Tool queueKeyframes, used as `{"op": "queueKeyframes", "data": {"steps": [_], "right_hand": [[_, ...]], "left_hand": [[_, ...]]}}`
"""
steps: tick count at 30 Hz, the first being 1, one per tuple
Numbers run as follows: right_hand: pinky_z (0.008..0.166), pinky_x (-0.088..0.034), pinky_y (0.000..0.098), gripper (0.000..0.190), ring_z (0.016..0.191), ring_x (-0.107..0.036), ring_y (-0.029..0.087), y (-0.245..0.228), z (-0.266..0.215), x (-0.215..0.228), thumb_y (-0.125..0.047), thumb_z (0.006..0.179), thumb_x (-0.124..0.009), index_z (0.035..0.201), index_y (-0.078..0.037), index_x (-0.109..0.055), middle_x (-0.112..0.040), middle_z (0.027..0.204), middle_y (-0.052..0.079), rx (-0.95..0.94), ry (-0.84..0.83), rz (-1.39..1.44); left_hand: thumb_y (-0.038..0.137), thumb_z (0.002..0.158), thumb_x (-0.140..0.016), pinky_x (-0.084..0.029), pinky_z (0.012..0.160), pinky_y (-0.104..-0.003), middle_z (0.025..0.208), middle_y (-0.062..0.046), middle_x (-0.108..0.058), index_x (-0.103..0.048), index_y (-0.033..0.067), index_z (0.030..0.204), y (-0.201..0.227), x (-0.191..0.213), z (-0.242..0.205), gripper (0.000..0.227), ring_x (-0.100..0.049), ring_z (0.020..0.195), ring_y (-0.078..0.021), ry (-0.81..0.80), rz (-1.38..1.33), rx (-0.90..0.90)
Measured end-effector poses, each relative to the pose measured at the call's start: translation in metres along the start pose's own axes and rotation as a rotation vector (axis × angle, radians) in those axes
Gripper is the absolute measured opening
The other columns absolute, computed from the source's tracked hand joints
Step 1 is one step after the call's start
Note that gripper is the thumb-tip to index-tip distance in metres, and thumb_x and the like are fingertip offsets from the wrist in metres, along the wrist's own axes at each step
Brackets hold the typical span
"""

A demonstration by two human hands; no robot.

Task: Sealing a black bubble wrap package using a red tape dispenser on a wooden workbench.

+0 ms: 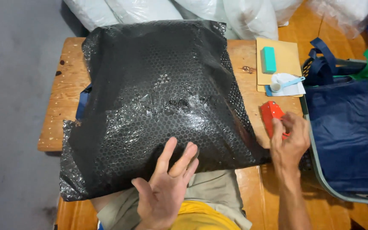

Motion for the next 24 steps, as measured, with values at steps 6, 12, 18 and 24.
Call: {"op": "queueKeyframes", "data": {"steps": [6, 12, 18, 24], "right_hand": [[0.072, -0.064, 0.0288, 0.019, 0.075, -0.074, 0.021, -0.121, -0.006, 0.011, -0.005, 0.093, -0.066, 0.11, 0.004, -0.071, -0.079, 0.094, 0.018, -0.655, -0.465, 1.084], [0.069, -0.062, 0.0321, 0.012, 0.069, -0.071, 0.021, -0.17, -0.02, -0.008, -0.005, 0.091, -0.07, 0.099, 0.005, -0.072, -0.075, 0.081, 0.017, -0.68, -0.682, 1.48], [0.065, -0.062, 0.0293, 0.002, 0.062, -0.071, 0.021, -0.179, -0.023, -0.014, 0.004, 0.087, -0.073, 0.088, 0.004, -0.071, -0.073, 0.071, 0.018, -0.741, -0.544, 1.455], [0.062, -0.059, 0.0272, 0.004, 0.062, -0.069, 0.018, -0.203, -0.011, 0.002, 0.0, 0.089, -0.071, 0.086, 0.002, -0.072, -0.071, 0.068, 0.014, -0.634, -0.498, 1.36]], "left_hand": [[0.076, 0.093, -0.032, 0.004, 0.125, -0.06, 0.159, -0.036, -0.027, 0.003, 0.0062, 0.163, -0.013, 0.0, -0.001, 0.105, -0.001, 0.161, -0.0404, -0.036, -0.055, 0.021], [0.079, 0.095, -0.038, 0.001, 0.129, -0.055, 0.158, -0.033, -0.033, 0.001, 0.0046, 0.162, -0.014, 0.011, -0.011, 0.107, -0.006, 0.161, -0.0329, 0.016, 0.143, -0.097], [0.087, 0.104, -0.033, 0.003, 0.131, -0.053, 0.167, -0.034, -0.012, 0.0, 0.0017, 0.16, 0.01, 0.006, -0.009, 0.108, -0.017, 0.159, -0.038, -0.045, 0.601, -0.147], [0.087, 0.106, -0.041, -0.013, 0.131, -0.061, 0.155, -0.026, -0.047, 0.001, 0.0041, 0.162, 0.023, 0.021, -0.008, 0.109, 0.003, 0.164, -0.0399, -0.079, 0.666, -0.209]]}}
Point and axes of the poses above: each hand's wrist, its own z-axis towards the middle knuckle, its own x-axis out of the back of the hand, y = z × x, the point moved 3 cm from there along z, towards the middle knuckle
